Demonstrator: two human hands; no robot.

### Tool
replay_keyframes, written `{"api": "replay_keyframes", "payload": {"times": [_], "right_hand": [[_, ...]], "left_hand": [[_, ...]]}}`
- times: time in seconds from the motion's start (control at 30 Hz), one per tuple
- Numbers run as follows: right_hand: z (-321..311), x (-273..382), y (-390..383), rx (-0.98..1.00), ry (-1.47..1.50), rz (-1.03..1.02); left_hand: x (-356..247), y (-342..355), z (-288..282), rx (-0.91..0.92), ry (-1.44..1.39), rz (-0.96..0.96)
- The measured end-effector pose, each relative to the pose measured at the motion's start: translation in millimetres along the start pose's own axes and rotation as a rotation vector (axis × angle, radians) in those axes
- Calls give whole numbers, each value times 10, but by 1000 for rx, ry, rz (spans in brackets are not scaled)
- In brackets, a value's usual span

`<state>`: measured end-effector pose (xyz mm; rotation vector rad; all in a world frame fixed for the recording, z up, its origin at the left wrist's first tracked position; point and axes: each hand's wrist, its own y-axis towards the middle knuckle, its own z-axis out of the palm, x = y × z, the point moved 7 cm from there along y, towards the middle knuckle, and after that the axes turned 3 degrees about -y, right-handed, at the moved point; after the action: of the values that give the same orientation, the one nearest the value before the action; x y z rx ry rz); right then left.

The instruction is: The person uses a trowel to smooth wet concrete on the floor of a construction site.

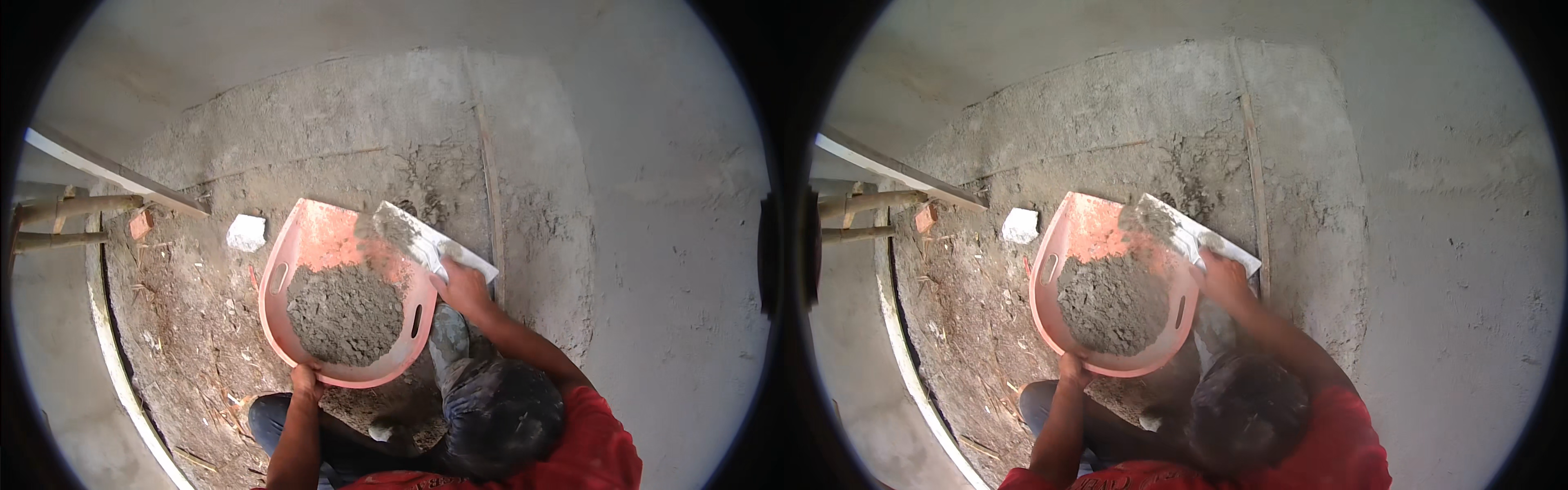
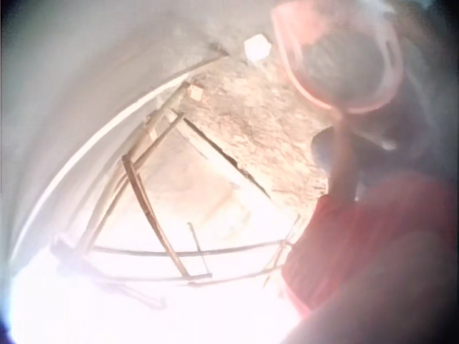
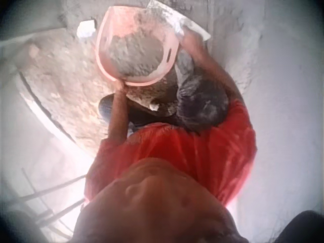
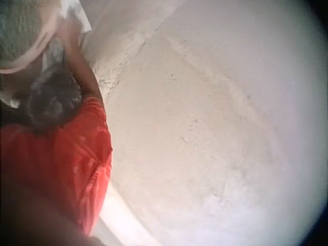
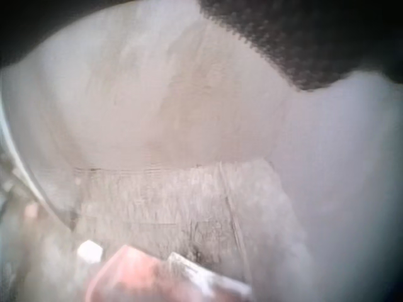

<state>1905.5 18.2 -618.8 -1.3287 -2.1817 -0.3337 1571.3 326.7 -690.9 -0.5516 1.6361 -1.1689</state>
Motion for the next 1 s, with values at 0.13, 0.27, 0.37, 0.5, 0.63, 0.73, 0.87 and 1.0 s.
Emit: {"api": "replay_keyframes", "payload": {"times": [0.13, 0.27, 0.37, 0.5, 0.63, 0.73, 0.87, 1.0], "right_hand": [[-117, -30, -43, -25, 8, 119], [246, -771, -148, -22, 246, 547], [309, -874, 182, -119, 41, 541], [337, -759, 900, -177, -29, 422], [323, -816, 874, -150, -28, 393], [384, -365, 568, 99, -116, 211], [322, -578, 325, -13, 72, 366], [577, -918, -166, 61, 79, 293]], "left_hand": [[-38, -67, -41, -3, -11, 90], [74, 194, -251, 19, -16, 108], [6, 72, -58, -35, -22, 119], [-62, 107, -87, -82, 45, 124], [-288, -14, 131, -63, 59, 94], [-304, 85, -86, -27, 84, 87], [-290, 108, -173, 151, 113, 61], [-206, 148, -385, 112, 144, 22]]}}
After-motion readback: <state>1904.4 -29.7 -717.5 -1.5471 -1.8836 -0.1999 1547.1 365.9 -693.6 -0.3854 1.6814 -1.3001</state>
